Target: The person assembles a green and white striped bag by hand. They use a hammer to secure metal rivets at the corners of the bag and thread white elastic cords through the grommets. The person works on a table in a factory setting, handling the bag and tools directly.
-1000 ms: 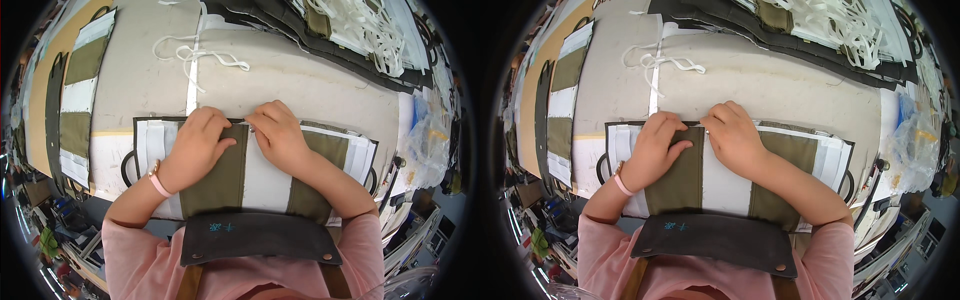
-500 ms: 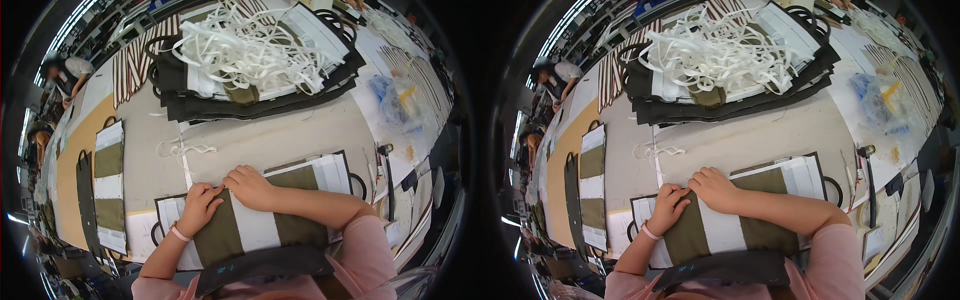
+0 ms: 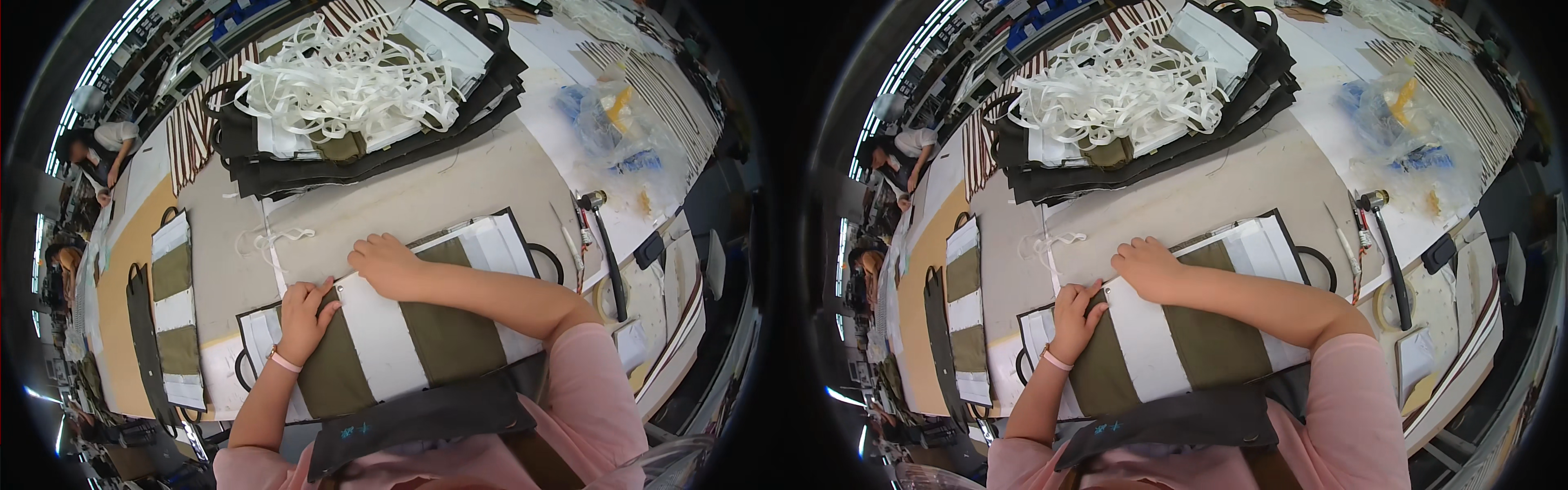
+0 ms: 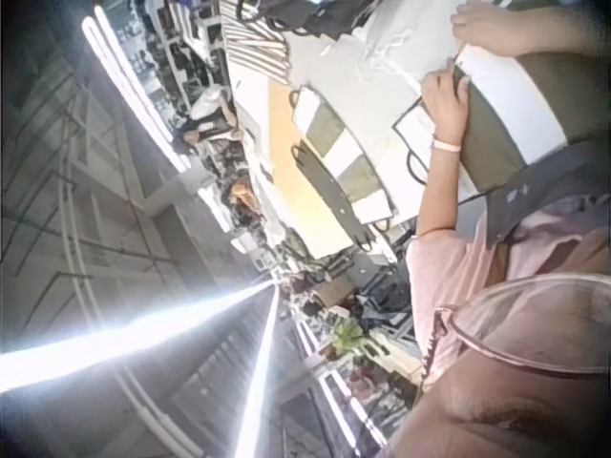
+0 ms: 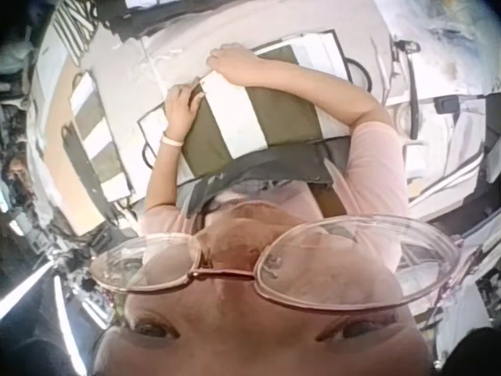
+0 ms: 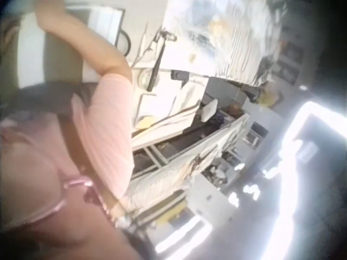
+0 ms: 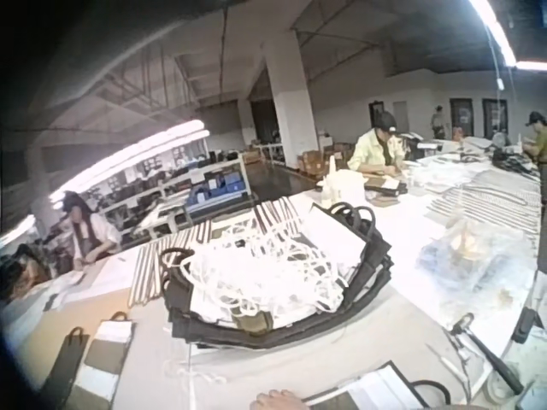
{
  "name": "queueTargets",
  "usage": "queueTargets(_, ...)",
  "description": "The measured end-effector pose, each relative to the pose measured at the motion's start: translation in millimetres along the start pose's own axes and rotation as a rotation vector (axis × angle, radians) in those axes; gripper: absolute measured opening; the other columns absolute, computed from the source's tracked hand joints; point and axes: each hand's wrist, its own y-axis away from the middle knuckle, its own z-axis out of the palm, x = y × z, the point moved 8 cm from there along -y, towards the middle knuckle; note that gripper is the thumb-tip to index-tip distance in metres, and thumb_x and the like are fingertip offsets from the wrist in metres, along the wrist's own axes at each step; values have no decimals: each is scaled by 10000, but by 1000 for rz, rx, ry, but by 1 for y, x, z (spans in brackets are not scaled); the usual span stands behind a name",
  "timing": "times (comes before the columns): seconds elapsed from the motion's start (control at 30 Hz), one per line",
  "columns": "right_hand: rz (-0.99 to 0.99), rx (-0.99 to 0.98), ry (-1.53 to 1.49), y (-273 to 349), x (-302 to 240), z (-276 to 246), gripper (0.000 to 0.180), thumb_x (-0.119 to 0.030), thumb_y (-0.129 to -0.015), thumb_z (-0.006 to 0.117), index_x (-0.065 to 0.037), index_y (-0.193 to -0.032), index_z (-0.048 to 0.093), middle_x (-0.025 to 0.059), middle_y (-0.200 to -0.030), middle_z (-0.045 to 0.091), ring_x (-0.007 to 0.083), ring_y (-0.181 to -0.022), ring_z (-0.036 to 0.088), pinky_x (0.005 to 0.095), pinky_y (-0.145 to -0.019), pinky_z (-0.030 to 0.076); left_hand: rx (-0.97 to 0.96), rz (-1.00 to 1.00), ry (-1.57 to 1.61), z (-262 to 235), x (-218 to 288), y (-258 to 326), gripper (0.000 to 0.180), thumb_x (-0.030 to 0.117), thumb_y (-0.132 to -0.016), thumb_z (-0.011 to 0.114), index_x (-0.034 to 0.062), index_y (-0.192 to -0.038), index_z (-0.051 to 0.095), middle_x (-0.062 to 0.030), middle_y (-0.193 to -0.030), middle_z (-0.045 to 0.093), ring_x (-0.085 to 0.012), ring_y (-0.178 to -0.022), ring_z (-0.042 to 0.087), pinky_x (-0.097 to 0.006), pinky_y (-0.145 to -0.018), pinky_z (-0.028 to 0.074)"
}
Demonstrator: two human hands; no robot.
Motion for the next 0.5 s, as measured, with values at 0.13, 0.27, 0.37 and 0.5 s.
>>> queueTargets(0.13, 1, -26, -151, 3, 10, -1, 256, 75, -721, 593, -46, -935, 662, 115, -989, 595, 325, -1001, 550, 430, -869, 459, 4, 17, -19, -2, 4, -1, 438, 204, -797, 777, 80, -1206, 681, -88, -964, 557, -275, -894, 537, -386, -809, 446)
queueTargets(0.27, -102, 15, -125, 3, 0, 5, 149, -8, -763, 618, -51, -895, 671, 105, -986, 591, 298, -981, 543, 392, -833, 471, 80, 183, -125, -9, 34, -7, 373, 79, -815, 736, 32, -1175, 649, -128, -1049, 591, -306, -957, 566, -389, -828, 462)
queueTargets(0.37, -253, -46, 52, 9, -19, 4, 101, -75, -785, 627, -50, -873, 668, 91, -976, 589, 279, -952, 536, 366, -805, 470, 89, 106, -98, 5, 34, -3, 367, 42, -827, 705, 1, -1178, 607, -144, -1133, 594, -324, -1023, 564, -399, -854, 464)
queueTargets(0.5, -307, 31, 212, 20, -32, -1, 82, -98, -784, 631, -49, -845, 658, 75, -946, 592, 266, -925, 536, 354, -794, 456, 67, -31, -130, 6, 51, -16, 419, 177, -837, 721, 8, -1206, 619, -128, -1015, 577, -302, -920, 560, -396, -817, 469)
